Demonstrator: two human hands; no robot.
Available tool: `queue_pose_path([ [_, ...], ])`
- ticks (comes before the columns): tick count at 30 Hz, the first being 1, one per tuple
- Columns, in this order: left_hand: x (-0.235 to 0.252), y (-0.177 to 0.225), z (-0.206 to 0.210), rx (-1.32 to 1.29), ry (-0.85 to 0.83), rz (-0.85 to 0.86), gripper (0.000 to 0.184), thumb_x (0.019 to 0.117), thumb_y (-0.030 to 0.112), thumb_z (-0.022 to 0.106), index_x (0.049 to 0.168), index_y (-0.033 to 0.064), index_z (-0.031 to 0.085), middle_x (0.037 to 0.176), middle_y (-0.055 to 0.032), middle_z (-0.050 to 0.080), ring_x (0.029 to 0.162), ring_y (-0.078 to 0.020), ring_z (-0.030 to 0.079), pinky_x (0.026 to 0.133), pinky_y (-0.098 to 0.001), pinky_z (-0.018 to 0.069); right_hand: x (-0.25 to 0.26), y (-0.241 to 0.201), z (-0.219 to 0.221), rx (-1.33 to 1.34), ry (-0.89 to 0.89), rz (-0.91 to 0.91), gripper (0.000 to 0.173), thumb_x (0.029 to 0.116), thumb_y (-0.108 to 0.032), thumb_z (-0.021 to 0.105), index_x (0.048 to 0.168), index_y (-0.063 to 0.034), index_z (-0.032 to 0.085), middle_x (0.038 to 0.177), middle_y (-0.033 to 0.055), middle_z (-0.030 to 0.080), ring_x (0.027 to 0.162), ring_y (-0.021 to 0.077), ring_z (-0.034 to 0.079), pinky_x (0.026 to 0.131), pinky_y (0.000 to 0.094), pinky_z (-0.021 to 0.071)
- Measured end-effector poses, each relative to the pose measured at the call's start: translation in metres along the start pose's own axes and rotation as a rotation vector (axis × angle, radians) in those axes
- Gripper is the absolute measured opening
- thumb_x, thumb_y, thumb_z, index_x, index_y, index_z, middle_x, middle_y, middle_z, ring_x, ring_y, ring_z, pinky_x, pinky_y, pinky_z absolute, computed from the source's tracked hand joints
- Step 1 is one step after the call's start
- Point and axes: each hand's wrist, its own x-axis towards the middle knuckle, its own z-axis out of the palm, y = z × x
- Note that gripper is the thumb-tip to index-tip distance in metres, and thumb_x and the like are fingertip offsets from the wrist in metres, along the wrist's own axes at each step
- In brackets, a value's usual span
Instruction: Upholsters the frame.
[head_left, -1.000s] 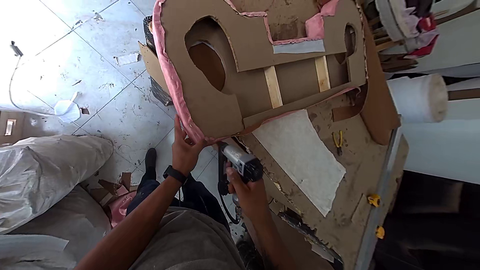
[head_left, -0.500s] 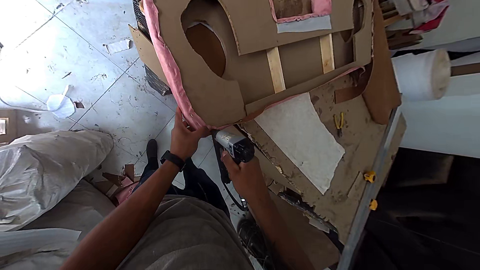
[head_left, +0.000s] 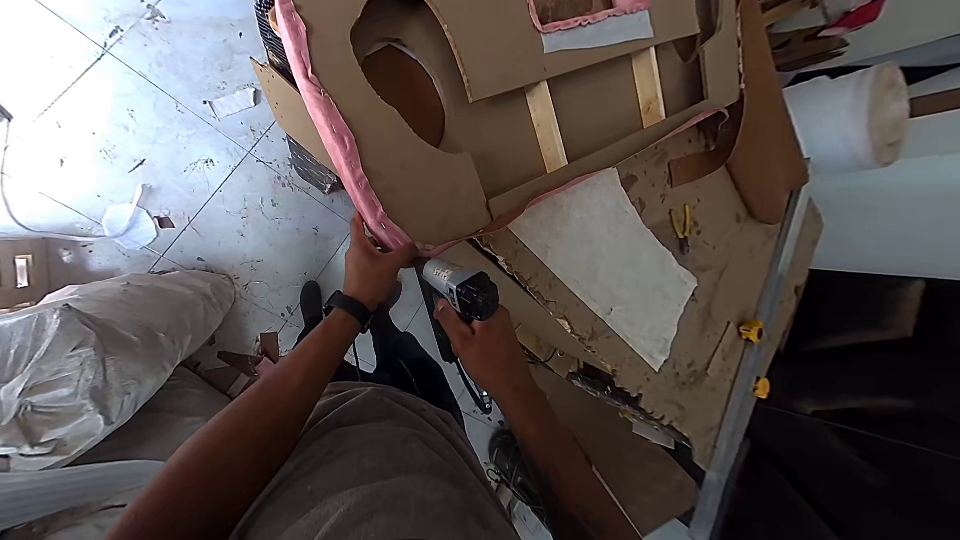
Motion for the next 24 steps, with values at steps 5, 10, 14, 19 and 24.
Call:
queue_pose_path([
  [5, -0.001, 0.009, -0.009, -0.055, -0.098, -0.016, 0.112, 0.0782, 0.023, 0.092, 0.159, 0.0201, 0.015, 0.11, -0.0178, 0.075, 0.088, -0.0311, 0.078, 0.082, -0.0472, 0.0678, 0.001, 0.0, -0.006, 0.022, -0.042, 0.022, 0.03, 0.101, -0.05, 0.058, 0.099, -0.0208, 0.067, 0.064, -0.0016, 0.064, 0.051, 0.0136, 0.063, 0.049, 0.0358, 0.0565],
  [10, -0.012, -0.01, -0.043, 0.017, -0.336, 0.2, 0.126, 0.0775, 0.009, 0.09, 0.166, 0.0269, 0.002, 0.14, -0.0113, 0.062, 0.107, -0.0302, 0.073, 0.095, -0.0476, 0.0638, -0.002, 0.045, -0.038, 0.373, 0.028, 0.019, 0.036, 0.1024, -0.043, 0.059, 0.119, -0.0121, 0.066, 0.067, 0.0112, 0.065, 0.054, 0.0263, 0.065, 0.053, 0.0422, 0.0594],
  [14, -0.015, -0.031, -0.02, -0.022, -0.181, 0.329, 0.129, 0.0722, 0.005, 0.093, 0.166, 0.0304, 0.009, 0.14, -0.0088, 0.062, 0.111, -0.0289, 0.072, 0.096, -0.0487, 0.0629, 0.001, 0.119, -0.091, 0.519, 0.171, 0.043, 0.034, 0.1051, -0.034, 0.056, 0.125, -0.0079, 0.064, 0.092, 0.0175, 0.072, 0.052, 0.029, 0.063, 0.05, 0.0436, 0.0591],
  [19, -0.024, -0.031, -0.003, -0.073, 0.017, 0.297, 0.094, 0.0913, 0.014, 0.077, 0.165, 0.024, 0.019, 0.139, -0.0114, 0.063, 0.117, -0.0287, 0.068, 0.1, -0.0506, 0.0585, 0.037, 0.266, -0.177, 0.675, 0.293, 0.239, 0.04, 0.109, -0.037, 0.048, 0.132, -0.0053, 0.056, 0.105, 0.0156, 0.072, 0.05, 0.0237, 0.062, 0.046, 0.0405, 0.0581],
  [24, -0.033, 0.026, 0.029, 0.716, 0.423, 0.642, 0.085, 0.0836, 0.048, 0.082, 0.151, 0.0106, 0.047, 0.156, -0.0142, 0.044, 0.144, -0.0282, 0.044, 0.115, -0.0517, 0.0438, 0.08, 0.443, -0.259, 0.942, 0.408, 0.412, 0.049, 0.1083, -0.053, 0.039, 0.129, -0.0112, 0.053, 0.091, 0.0103, 0.073, 0.056, 0.0197, 0.065, 0.049, 0.0361, 0.057],
])
